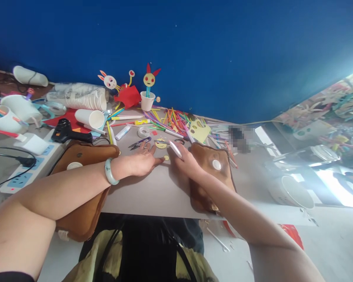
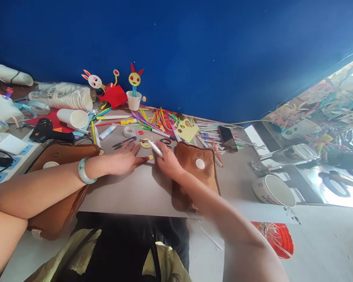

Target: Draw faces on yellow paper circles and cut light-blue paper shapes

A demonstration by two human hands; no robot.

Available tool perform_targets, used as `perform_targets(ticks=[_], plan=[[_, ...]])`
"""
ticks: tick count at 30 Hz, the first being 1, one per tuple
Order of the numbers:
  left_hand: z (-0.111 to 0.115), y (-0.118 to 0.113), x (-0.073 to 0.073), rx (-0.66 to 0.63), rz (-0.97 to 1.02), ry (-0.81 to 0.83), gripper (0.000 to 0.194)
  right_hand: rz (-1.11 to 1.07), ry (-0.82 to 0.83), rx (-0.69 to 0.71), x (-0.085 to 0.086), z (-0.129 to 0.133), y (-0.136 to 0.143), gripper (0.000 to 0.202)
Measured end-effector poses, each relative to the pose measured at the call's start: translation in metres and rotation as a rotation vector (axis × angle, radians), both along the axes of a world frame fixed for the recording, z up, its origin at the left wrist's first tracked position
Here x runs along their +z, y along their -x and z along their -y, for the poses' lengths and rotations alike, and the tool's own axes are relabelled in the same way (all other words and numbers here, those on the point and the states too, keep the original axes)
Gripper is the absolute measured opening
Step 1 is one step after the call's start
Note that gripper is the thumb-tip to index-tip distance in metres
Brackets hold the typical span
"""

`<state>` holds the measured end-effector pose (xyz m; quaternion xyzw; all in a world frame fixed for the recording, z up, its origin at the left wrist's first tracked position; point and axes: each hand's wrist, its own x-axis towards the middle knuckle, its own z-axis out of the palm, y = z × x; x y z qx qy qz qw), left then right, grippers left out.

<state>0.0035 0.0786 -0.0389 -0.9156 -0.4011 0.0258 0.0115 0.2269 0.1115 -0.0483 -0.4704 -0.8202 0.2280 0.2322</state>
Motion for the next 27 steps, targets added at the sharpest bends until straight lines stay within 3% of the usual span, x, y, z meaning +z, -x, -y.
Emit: perform_targets(ticks=[3,6,11,19,24,27], plan=[[0.005,0.0,-0.007,-0.021,0.014,-0.076,0.059,-0.104,0.057,-0.101,0.013,0.009,-0.012,0.058],[0.009,0.0,-0.016,-0.051,0.038,-0.124,0.062,-0.236,0.215,-0.171,0.022,0.015,-0.016,0.046],[0.016,-0.004,-0.017,-0.042,0.022,-0.103,0.058,-0.216,0.3,-0.181,0.02,0.016,-0.011,0.034],[0.016,-0.007,-0.005,-0.084,0.088,-0.009,0.05,-0.347,0.154,-0.094,-0.002,0.018,-0.015,0.056],[0.013,-0.007,0.008,-0.124,0.077,0.109,0.054,-0.396,0.078,0.092,0.0,0.023,-0.023,0.038],[0.01,-0.007,0.012,-0.133,0.076,0.163,0.057,-0.536,0.114,0.24,0.004,0.025,-0.028,0.037]])
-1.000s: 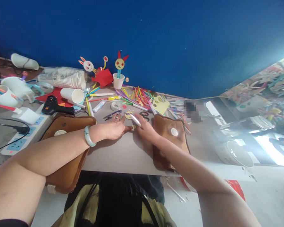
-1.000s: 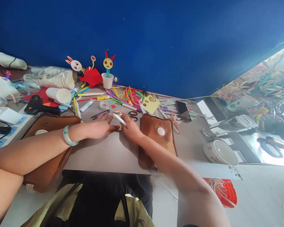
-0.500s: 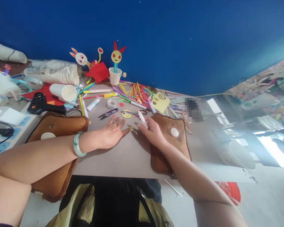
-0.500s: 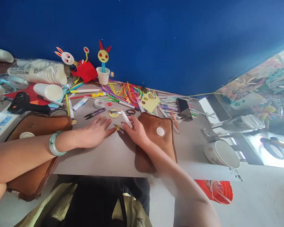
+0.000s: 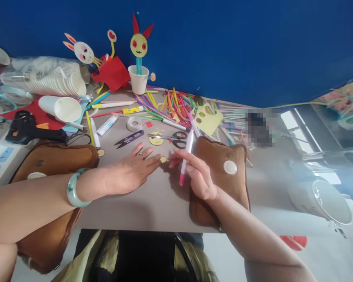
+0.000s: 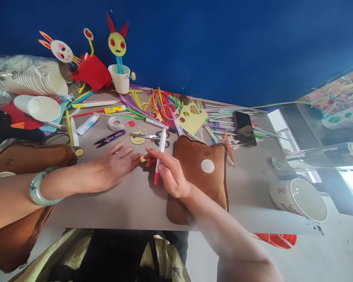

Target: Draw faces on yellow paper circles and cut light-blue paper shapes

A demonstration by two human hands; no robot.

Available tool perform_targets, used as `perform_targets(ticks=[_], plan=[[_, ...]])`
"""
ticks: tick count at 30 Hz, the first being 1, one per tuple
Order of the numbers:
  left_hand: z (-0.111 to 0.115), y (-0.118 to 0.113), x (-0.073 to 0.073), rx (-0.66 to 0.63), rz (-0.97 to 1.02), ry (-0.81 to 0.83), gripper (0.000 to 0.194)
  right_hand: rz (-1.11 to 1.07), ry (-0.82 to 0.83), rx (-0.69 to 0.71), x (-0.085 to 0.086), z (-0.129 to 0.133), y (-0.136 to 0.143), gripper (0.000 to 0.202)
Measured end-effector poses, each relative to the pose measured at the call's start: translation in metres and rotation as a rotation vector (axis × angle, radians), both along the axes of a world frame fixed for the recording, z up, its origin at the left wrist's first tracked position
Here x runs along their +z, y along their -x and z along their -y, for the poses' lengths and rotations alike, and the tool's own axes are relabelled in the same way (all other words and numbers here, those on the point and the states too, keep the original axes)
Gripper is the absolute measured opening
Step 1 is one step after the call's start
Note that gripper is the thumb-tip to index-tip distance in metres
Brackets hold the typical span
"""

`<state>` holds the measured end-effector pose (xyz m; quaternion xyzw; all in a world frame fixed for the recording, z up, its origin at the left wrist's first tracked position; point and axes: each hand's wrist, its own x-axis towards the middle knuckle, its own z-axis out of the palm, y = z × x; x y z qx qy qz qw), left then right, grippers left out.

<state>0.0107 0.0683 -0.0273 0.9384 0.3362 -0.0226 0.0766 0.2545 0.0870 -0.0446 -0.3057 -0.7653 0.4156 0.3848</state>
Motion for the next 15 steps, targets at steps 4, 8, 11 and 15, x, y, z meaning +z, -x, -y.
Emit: perform_targets(ticks=[4,8,11,15], plan=[[-0.0012,0.0012,-0.0021,-0.011,0.035,0.007,0.059,-0.094,0.074,0.035,0.0035,0.0031,0.0015,0.034],[-0.0016,0.0023,-0.0052,-0.024,0.034,-0.03,0.057,-0.027,0.046,-0.167,0.002,0.0078,0.0067,0.012],[-0.0015,0.0015,-0.0047,-0.032,0.019,-0.067,0.055,-0.004,0.119,-0.209,-0.0014,0.0094,0.0063,0.011],[-0.0014,-0.0006,-0.0035,-0.032,-0.005,-0.076,0.054,-0.016,0.17,-0.201,-0.005,0.0077,0.0029,0.036]])
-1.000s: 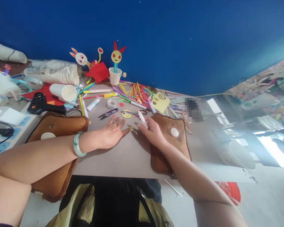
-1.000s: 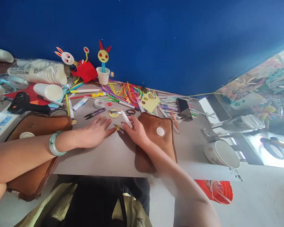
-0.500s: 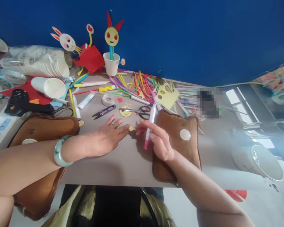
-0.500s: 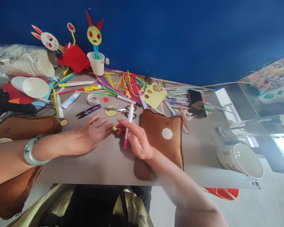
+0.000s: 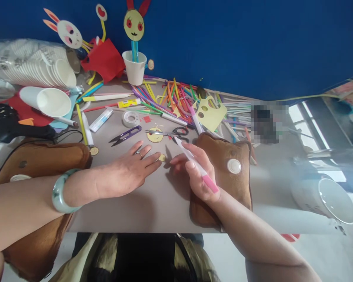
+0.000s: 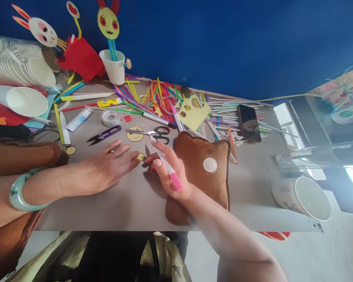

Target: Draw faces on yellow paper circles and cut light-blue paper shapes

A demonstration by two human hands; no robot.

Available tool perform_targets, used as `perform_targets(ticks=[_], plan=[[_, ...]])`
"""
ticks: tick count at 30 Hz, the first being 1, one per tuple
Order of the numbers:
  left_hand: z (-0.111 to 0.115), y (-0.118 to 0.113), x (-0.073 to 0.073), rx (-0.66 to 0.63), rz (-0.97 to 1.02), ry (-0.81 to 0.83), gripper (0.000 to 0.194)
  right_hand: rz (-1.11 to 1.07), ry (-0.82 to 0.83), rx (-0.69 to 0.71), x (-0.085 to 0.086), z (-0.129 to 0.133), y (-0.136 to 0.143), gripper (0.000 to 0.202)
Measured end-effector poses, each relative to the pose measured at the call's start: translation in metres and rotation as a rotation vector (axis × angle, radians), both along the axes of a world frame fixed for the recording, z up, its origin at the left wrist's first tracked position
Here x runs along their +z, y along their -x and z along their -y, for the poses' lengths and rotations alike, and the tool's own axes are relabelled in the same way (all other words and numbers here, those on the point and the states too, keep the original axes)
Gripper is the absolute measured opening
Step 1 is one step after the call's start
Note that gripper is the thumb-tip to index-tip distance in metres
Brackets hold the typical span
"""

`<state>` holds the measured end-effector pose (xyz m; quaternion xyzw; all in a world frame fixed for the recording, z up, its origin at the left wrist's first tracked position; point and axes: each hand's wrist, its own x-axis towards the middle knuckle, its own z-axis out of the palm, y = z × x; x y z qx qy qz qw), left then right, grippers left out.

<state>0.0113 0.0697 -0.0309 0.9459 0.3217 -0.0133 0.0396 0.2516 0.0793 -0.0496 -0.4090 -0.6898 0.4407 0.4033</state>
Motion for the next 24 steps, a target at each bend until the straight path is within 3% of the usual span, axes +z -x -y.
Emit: perform_targets(ticks=[3,12,24], plan=[[0.0,0.0,0.001,-0.012,-0.012,0.016,0.054,0.025,-0.061,-0.016,0.002,-0.001,-0.001,0.039],[0.001,-0.002,0.008,0.036,-0.007,0.084,0.056,0.393,-0.286,-0.147,0.017,0.001,0.004,0.004],[0.0,-0.004,0.011,0.067,0.043,0.12,0.054,0.353,-0.271,-0.217,0.009,-0.002,0.007,0.005]])
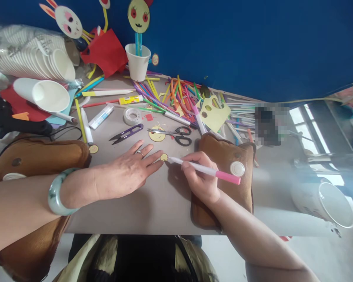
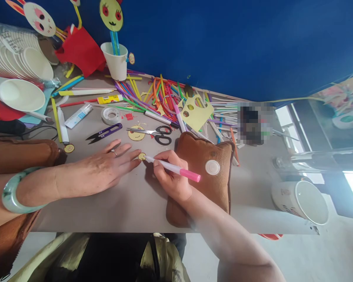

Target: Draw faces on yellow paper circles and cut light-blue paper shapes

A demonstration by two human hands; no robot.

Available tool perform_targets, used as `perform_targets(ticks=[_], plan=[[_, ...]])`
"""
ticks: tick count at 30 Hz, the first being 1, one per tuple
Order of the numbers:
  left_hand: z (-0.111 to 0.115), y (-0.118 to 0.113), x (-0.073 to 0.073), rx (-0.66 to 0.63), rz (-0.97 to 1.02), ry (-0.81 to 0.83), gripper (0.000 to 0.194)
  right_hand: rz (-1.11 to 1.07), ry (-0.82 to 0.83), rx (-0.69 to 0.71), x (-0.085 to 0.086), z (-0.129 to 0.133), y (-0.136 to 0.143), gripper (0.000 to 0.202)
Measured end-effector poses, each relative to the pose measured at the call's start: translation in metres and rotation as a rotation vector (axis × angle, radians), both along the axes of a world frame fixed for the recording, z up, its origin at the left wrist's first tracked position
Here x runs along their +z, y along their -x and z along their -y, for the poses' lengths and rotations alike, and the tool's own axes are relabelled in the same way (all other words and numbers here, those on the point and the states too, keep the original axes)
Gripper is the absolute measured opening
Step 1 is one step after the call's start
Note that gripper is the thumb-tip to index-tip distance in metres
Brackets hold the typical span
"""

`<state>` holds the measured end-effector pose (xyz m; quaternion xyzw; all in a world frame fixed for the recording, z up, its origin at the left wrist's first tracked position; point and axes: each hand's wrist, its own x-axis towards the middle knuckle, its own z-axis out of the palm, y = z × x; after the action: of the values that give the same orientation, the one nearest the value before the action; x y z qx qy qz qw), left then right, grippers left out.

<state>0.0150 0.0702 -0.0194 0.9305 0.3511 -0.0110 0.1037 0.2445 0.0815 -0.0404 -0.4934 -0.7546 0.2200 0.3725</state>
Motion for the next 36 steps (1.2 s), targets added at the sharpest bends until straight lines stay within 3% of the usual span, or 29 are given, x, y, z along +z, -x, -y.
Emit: perform_targets(ticks=[6,17,28,36], plan=[[0.0,0.001,-0.002,-0.015,-0.028,0.001,0.052,0.075,-0.058,0.023,0.0,0.0,-0.001,0.008],[0.0,0.002,-0.001,-0.028,-0.041,0.007,0.055,0.107,0.059,0.079,-0.002,0.0,0.002,0.006],[0.0,0.01,-0.027,-0.055,0.026,-0.03,0.059,0.13,0.036,0.068,-0.003,-0.002,-0.002,0.007],[0.001,0.007,-0.007,-0.046,-0.02,-0.003,0.056,0.103,0.049,0.02,0.0,-0.002,0.004,0.01]])
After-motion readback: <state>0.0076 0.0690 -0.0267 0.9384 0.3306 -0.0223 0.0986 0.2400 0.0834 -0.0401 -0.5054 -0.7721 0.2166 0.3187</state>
